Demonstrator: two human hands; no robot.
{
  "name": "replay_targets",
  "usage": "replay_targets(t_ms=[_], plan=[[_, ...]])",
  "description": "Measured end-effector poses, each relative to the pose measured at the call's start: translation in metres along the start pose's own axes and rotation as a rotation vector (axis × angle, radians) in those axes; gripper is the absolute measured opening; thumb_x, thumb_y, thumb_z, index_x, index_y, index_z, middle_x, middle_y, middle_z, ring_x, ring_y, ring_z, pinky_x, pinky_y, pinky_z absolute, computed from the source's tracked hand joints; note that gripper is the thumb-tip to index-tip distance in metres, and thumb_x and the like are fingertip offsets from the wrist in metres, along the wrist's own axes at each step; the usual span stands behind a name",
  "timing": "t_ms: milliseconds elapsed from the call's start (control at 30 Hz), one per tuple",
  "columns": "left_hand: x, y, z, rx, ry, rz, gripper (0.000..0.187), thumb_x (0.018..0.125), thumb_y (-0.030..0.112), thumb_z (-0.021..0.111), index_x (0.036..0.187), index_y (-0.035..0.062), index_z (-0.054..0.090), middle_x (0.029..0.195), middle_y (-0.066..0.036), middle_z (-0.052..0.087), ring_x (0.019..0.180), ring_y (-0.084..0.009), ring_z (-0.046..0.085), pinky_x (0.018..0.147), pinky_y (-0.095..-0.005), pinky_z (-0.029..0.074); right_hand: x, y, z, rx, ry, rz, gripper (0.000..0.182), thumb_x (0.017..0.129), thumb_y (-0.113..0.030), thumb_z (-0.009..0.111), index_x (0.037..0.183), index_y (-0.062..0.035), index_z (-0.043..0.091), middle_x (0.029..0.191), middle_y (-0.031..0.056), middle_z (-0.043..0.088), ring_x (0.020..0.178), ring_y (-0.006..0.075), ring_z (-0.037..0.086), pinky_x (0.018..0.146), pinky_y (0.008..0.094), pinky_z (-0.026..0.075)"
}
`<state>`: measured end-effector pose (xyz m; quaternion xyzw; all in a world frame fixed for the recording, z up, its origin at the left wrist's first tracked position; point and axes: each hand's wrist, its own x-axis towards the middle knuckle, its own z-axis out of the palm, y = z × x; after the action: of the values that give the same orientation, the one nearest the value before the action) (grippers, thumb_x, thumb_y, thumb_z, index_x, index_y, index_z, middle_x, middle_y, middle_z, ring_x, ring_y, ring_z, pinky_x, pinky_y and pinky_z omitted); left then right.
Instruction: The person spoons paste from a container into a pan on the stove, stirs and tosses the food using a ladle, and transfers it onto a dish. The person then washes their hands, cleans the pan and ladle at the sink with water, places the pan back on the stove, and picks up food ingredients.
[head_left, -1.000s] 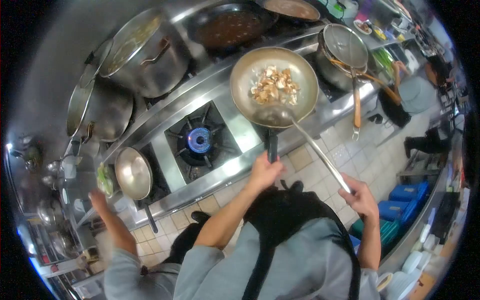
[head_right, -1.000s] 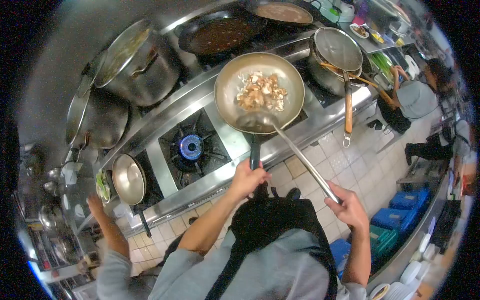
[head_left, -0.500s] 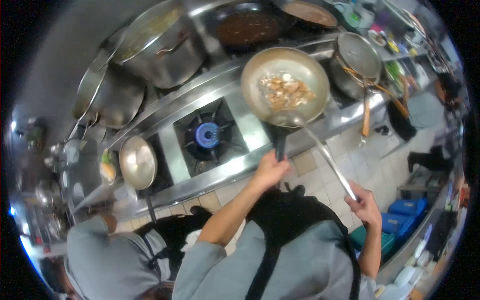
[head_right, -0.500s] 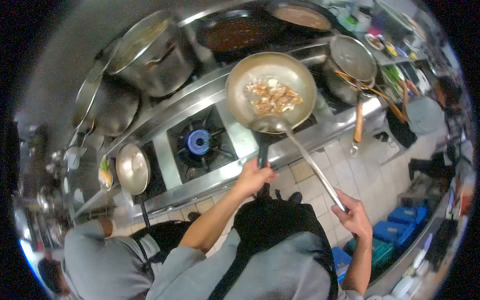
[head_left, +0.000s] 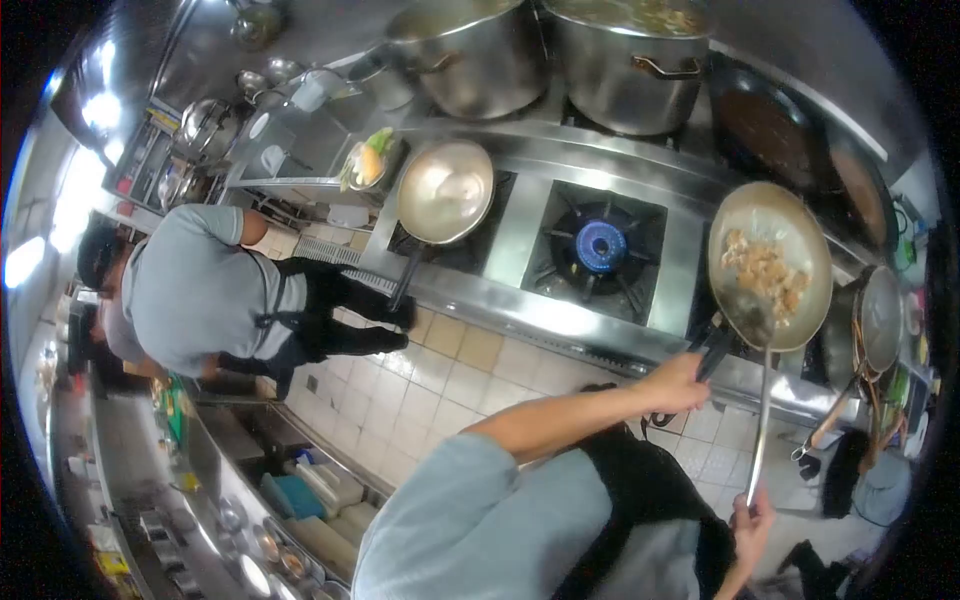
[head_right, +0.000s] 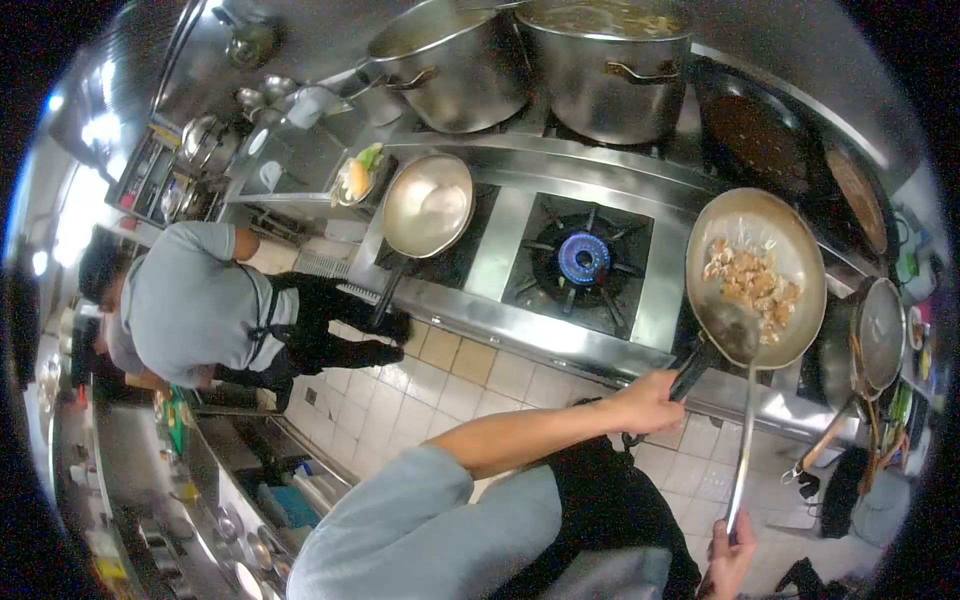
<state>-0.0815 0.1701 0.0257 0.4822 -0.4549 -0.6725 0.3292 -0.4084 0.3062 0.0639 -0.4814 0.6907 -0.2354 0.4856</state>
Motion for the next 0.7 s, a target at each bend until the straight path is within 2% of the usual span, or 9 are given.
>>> replay_targets(t_ms=[100,233,300,367,467,567,600,667,700], plan=[[-0.008,0.01,-0.003,0.099,0.022,0.05,0.016,0.083,0.01,0.064,0.089,0.0036,0.05,0.074,-0.008,0.065,0.067,-0.016,0.066,0.056,-0.0319,0.051,0.023,0.006,-0.003,-0.029,0.165,-0.069,0.052,0.093,-0.008,0.063,0.143,0.0009,0.048,0.074,-0.0025,0.05,0.057,0.0034,0.037,0.047,0.0212,0.03],[-0.021,-0.038,-0.002,0.039,0.027,0.145,0.02,0.081,0.013,0.067,0.091,0.0034,0.052,0.077,-0.009,0.066,0.069,-0.0178,0.067,0.059,-0.034,0.052,0.014,-0.02,0.008,-0.1,0.177,-0.147,0.053,0.092,-0.007,0.062,0.142,0.0016,0.048,0.075,-0.0024,0.051,0.059,0.0046,0.04,0.049,0.0222,0.032],[-0.021,-0.041,0.001,0.323,0.142,0.106,0.022,0.081,0.012,0.068,0.094,0.0028,0.053,0.082,-0.009,0.066,0.071,-0.0187,0.067,0.062,-0.0348,0.053,0.0,-0.022,0.013,-0.037,0.153,-0.046,0.052,0.092,-0.006,0.063,0.141,0.0019,0.05,0.075,-0.0023,0.051,0.059,0.0048,0.04,0.049,0.0224,0.033],[-0.007,-0.019,-0.004,0.4,0.037,-0.069,0.021,0.082,0.01,0.067,0.097,0.0032,0.055,0.085,-0.01,0.066,0.069,-0.0183,0.067,0.062,-0.0354,0.054,-0.018,-0.023,0.008,-0.027,0.084,0.012,0.05,0.089,-0.005,0.065,0.137,0.003,0.053,0.079,-0.0018,0.055,0.058,0.0043,0.041,0.049,0.0222,0.034],[0.006,-0.012,-0.008,0.07,0.026,-0.077,0.017,0.083,0.005,0.066,0.095,0.0041,0.054,0.079,-0.007,0.064,0.066,-0.0159,0.066,0.058,-0.0307,0.053,-0.026,-0.038,0.001,-0.22,0.094,-0.075,0.049,0.087,-0.004,0.067,0.134,0.003,0.055,0.094,0.0067,0.065,0.08,0.0109,0.057,0.07,0.0254,0.048],[-0.015,0.006,-0.012,0.091,-0.026,-0.009,0.016,0.083,0.001,0.064,0.093,0.0042,0.052,0.076,-0.006,0.061,0.065,-0.0146,0.066,0.056,-0.0281,0.052,-0.021,-0.047,0.013,-0.197,0.19,-0.086,0.047,0.088,-0.005,0.068,0.133,0.0017,0.057,0.097,0.0127,0.067,0.09,0.016,0.061,0.08,0.0286,0.05],[-0.02,0.012,-0.008,0.164,-0.027,0.0,0.016,0.083,-0.001,0.063,0.092,0.004,0.052,0.074,-0.005,0.06,0.065,-0.014,0.065,0.055,-0.0273,0.051,-0.022,-0.043,0.018,-0.186,0.233,-0.064,0.047,0.088,-0.005,0.068,0.133,0.0017,0.057,0.097,0.0127,0.067,0.09,0.016,0.061,0.08,0.0286,0.05],[-0.026,-0.001,-0.005,0.099,-0.105,0.051,0.017,0.082,-0.002,0.064,0.091,0.0043,0.052,0.074,-0.005,0.06,0.064,-0.0137,0.064,0.055,-0.028,0.051,-0.019,-0.039,0.027,-0.296,0.383,-0.363,0.045,0.088,-0.007,0.069,0.131,0.001,0.058,0.098,0.0163,0.068,0.087,0.0181,0.062,0.079,0.0292,0.05],[-0.029,-0.007,-0.008,0.024,-0.12,0.077,0.017,0.081,-0.002,0.064,0.09,0.0045,0.051,0.073,-0.005,0.06,0.063,-0.0134,0.063,0.055,-0.0287,0.051,-0.025,-0.048,0.032,-0.291,0.422,-0.333,0.045,0.088,-0.007,0.069,0.131,0.001,0.058,0.098,0.0163,0.068,0.087,0.0181,0.062,0.079,0.0292,0.05]])
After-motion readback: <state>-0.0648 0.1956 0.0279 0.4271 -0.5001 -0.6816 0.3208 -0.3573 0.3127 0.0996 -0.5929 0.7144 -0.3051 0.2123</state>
